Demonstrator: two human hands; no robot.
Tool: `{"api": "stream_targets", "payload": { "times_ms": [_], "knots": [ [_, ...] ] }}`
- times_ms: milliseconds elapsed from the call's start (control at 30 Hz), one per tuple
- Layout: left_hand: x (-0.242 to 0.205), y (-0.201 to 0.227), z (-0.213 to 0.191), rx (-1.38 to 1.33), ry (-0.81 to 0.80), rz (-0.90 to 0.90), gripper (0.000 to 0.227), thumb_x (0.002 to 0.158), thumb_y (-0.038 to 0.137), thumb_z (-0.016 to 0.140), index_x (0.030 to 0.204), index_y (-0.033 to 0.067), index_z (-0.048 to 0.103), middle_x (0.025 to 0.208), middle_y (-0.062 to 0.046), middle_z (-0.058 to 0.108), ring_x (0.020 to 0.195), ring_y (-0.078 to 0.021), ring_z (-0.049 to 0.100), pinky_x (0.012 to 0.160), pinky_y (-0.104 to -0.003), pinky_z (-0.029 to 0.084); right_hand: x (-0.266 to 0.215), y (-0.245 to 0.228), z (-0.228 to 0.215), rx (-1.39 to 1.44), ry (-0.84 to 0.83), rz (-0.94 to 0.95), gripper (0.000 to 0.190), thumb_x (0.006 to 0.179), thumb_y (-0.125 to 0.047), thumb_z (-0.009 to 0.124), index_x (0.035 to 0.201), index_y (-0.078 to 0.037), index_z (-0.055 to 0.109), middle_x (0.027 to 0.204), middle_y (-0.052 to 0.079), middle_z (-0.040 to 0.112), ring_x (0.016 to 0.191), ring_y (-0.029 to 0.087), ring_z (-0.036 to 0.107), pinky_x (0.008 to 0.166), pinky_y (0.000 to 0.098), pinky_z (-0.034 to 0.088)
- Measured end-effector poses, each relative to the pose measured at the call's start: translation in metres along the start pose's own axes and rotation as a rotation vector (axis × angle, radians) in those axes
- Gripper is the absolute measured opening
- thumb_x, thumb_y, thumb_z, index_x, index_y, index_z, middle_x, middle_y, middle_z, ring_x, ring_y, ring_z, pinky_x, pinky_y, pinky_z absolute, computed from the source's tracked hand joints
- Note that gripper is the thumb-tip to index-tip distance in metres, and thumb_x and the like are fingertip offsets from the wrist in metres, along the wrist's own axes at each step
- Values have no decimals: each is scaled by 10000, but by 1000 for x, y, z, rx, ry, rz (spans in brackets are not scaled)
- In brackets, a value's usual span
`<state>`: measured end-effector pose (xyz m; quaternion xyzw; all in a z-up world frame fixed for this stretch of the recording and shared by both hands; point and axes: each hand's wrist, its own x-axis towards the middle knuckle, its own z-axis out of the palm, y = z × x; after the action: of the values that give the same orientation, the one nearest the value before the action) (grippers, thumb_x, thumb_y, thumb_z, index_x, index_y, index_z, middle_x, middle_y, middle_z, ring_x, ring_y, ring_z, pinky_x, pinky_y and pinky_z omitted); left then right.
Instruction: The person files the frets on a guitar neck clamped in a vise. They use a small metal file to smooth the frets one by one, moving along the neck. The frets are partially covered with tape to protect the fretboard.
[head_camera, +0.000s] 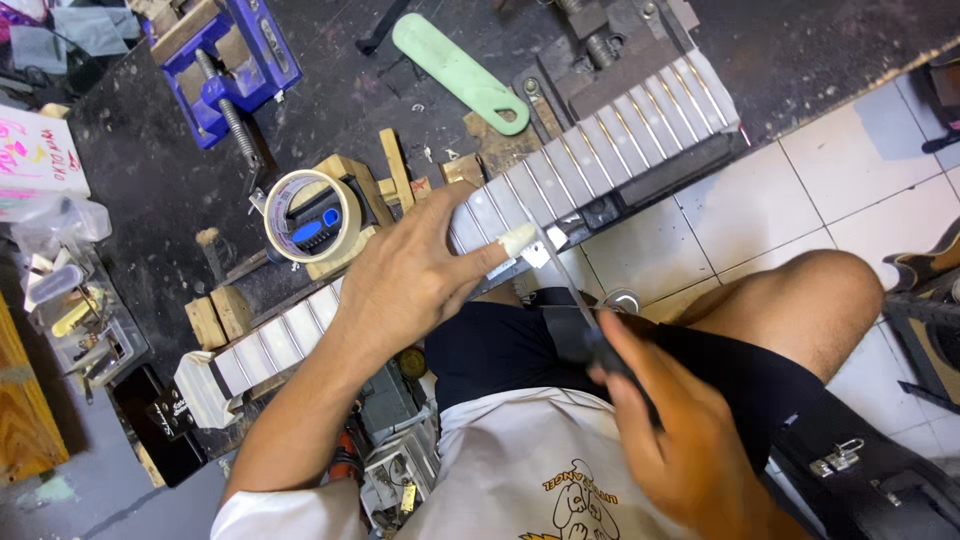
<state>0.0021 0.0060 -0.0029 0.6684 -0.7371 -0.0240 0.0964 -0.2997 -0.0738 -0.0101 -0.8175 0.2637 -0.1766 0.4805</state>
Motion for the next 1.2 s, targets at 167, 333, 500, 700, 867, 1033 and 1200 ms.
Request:
{"api": "stream_targets", "payload": {
  "times_ms": [167, 333, 500, 700, 867, 1033, 1200],
  "knots": [
    [3, 2, -2, -20, -14, -8, 375, 1024, 190, 773, 1378, 266, 679, 1399, -278, 565, 1086, -440, 688, 541, -503, 599, 43, -3, 13, -54, 23, -38, 503, 1045, -81, 538, 1539, 11, 518, 1049, 140, 773, 944, 289, 776, 893, 407, 577],
    [6, 2, -7, -28, -9, -39, 363, 1024, 218, 752, 1377, 262, 683, 1372, -252, 567, 1076, -433, 683, 545, -525, 605, 39, -9, 0, 163, -83, 315, 568, 1043, -298, 477, 1585, -140, 535, 1027, 60, 891, 985, 158, 855, 930, 308, 580],
    [3, 1, -6, -30, -22, -37, 494, 1031, 185, 799, 1467, 273, 583, 1368, -258, 588, 1035, -400, 695, 502, -461, 602, 33, -2, 2, 74, -63, 115, 515, 1039, -153, 510, 1540, -36, 539, 955, 47, 827, 848, 205, 791, 898, 353, 568],
    [4, 3, -6, -39, -3, -34, 382, 1025, 197, 779, 1387, 240, 664, 1355, -284, 587, 1038, -425, 700, 487, -484, 606, 32, -12, -2, 50, -46, 73, 543, 1056, -145, 487, 1583, -17, 489, 1028, 87, 819, 916, 213, 793, 926, 349, 557],
    [6, 2, -8, -18, -18, -31, 405, 1018, 186, 778, 1406, 216, 666, 1328, -259, 570, 988, -391, 683, 474, -469, 609, 37, -7, 6, -110, -17, 25, 552, 1012, -92, 547, 1555, 3, 522, 1027, 158, 776, 898, 297, 759, 869, 416, 553],
    [6, 4, -9, 1, -21, -44, 314, 1016, 226, 743, 1286, 97, 649, 1357, -209, 539, 953, -363, 665, 458, -469, 582, 68, -22, 11, -117, -20, -69, 562, 1039, -62, 524, 1579, 76, 454, 1129, 241, 736, 968, 353, 762, 779, 450, 587],
    [8, 4, -10, 4, -62, -70, 463, 1008, 240, 765, 1432, 138, 608, 1307, -199, 539, 923, -351, 668, 430, -468, 599, 6, -13, 0, -126, -2, -24, 577, 1012, -58, 530, 1577, 39, 468, 1141, 123, 743, 968, 241, 752, 843, 346, 567]
  ]
}}
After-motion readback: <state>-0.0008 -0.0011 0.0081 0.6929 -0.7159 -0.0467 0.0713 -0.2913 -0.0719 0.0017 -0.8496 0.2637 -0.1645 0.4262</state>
